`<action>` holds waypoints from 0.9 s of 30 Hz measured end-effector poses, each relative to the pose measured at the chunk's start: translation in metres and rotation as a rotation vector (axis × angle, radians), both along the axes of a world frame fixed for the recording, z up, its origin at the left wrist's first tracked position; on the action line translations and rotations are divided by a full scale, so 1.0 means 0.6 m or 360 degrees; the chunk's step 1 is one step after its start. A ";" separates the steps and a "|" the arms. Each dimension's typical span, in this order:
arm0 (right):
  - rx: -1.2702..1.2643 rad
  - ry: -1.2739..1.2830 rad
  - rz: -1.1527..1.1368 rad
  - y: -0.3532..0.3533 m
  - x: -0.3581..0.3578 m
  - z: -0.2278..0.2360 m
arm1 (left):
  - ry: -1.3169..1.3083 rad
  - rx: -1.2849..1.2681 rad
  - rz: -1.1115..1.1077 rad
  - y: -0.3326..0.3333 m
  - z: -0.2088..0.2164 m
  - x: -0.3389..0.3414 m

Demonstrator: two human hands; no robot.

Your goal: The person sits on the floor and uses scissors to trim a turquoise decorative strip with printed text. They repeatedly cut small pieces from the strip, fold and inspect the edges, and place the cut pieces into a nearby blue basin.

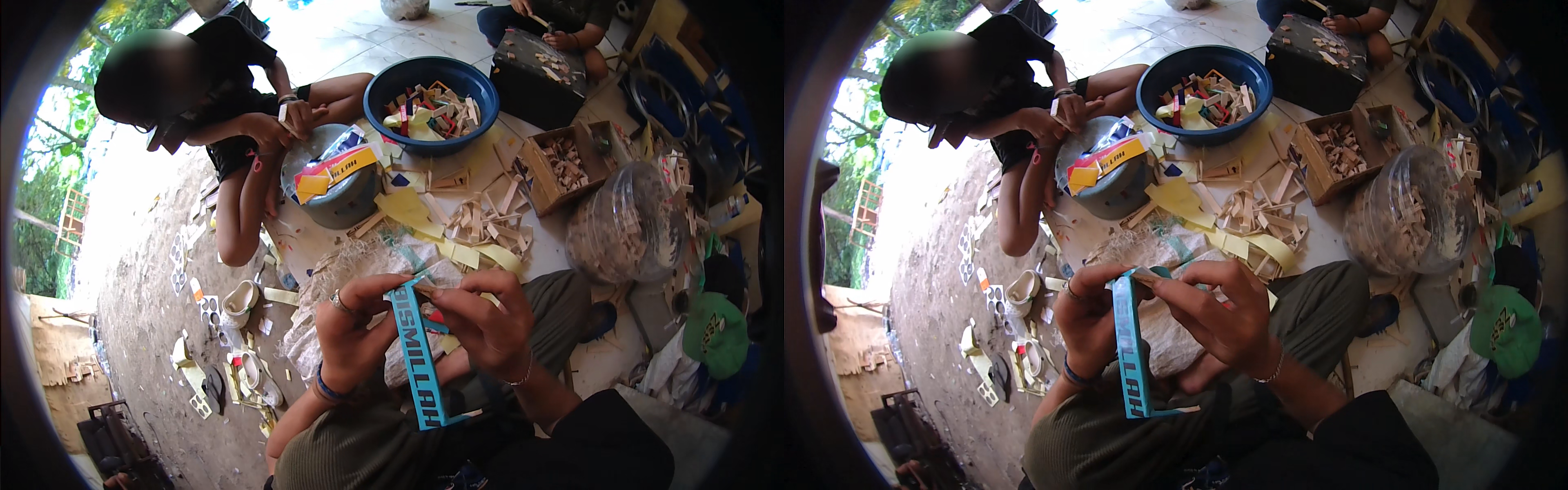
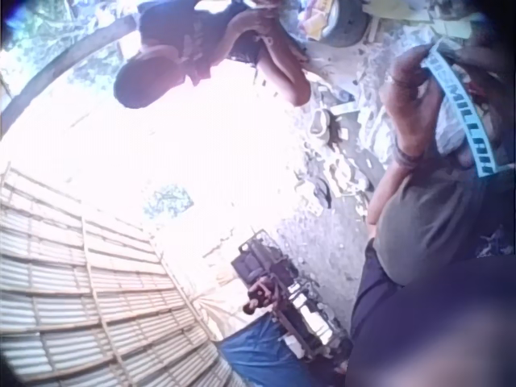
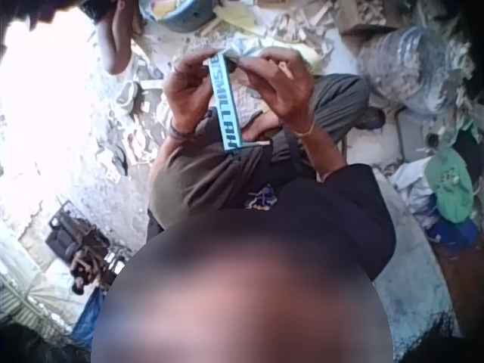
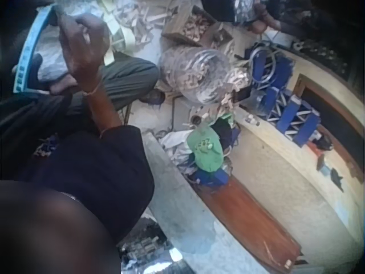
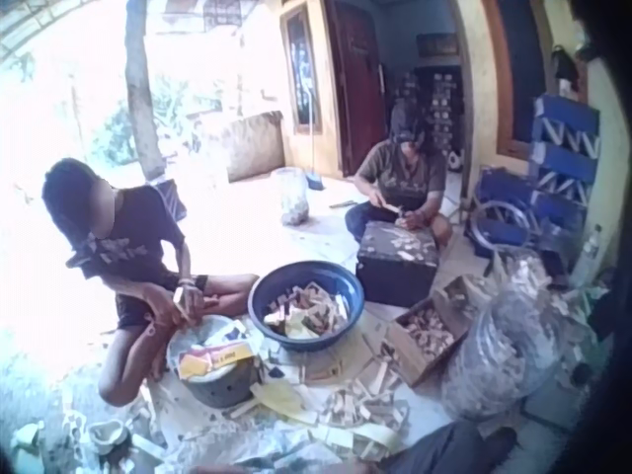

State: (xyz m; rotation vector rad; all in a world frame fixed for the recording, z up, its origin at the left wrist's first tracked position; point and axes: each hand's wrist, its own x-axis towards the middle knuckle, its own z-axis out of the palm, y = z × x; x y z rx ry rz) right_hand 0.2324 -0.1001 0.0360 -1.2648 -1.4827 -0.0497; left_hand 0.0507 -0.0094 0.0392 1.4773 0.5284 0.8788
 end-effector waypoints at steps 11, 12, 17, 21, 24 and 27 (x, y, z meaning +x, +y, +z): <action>-0.0132 0.0498 0.0011 0.017 0.012 -0.053 | -0.0190 -0.0426 0.0096 0.011 -0.016 0.004; -0.0222 0.0668 -0.0027 0.014 0.018 -0.067 | -0.0210 -0.0489 0.0174 0.013 -0.015 0.003; -0.0937 0.0391 -0.0053 -0.031 0.063 -0.184 | -0.0149 -0.0754 0.0333 0.021 -0.011 -0.004; -0.1708 0.0040 0.0345 -0.072 0.067 -0.321 | -0.0284 -0.0958 0.0333 0.023 -0.014 -0.003; -0.1867 -0.0405 0.0263 -0.110 0.042 -0.395 | -0.0342 -0.0979 0.0300 0.022 -0.016 -0.005; -0.1573 -0.0482 -0.0122 -0.142 0.020 -0.429 | -0.0345 -0.0952 0.0263 0.021 -0.016 -0.010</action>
